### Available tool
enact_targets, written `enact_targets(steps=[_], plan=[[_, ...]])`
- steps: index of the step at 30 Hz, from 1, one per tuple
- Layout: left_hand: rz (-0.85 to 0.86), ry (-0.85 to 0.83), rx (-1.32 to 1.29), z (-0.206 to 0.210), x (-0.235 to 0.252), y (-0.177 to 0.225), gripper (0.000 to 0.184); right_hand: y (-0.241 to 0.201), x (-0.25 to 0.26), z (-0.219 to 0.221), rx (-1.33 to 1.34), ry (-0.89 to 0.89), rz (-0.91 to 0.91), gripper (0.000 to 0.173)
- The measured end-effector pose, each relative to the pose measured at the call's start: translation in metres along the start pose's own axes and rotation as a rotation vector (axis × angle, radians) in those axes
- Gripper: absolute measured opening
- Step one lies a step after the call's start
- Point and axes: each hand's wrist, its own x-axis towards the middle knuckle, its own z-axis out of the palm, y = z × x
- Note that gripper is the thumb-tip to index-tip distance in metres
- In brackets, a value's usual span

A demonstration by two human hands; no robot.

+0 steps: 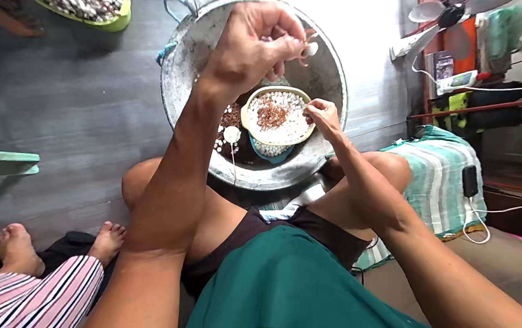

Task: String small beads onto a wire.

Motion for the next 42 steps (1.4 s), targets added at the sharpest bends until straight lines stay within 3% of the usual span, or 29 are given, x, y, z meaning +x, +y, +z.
enact_targets(steps=[4, 8, 16, 23, 27, 42], plan=[[0.052, 0.036, 0.026, 0.006, 0.001, -0.004, 0.009, -0.059, -0.004, -0.025, 0.404, -0.005, -0.100, 0.036], [0.068, 0.107, 0.086, 0.017, 0.000, -0.013, 0.010, -0.111, -0.016, -0.042, 0.596, -0.142, -0.193, 0.034], [0.027, 0.134, 0.223, 0.036, 0.008, -0.030, 0.011, -0.119, -0.022, -0.045, 1.068, -0.386, -0.302, 0.011], [0.038, 0.114, 0.225, 0.037, 0.016, -0.033, 0.010, -0.125, -0.012, -0.050, 1.073, -0.466, -0.326, 0.010], [0.046, 0.119, 0.235, 0.038, 0.014, -0.033, 0.010, -0.127, -0.011, -0.051, 1.093, -0.483, -0.248, 0.015], [0.052, 0.160, 0.269, 0.034, 0.010, -0.029, 0.010, -0.129, -0.015, -0.044, 1.085, -0.399, -0.229, 0.015]])
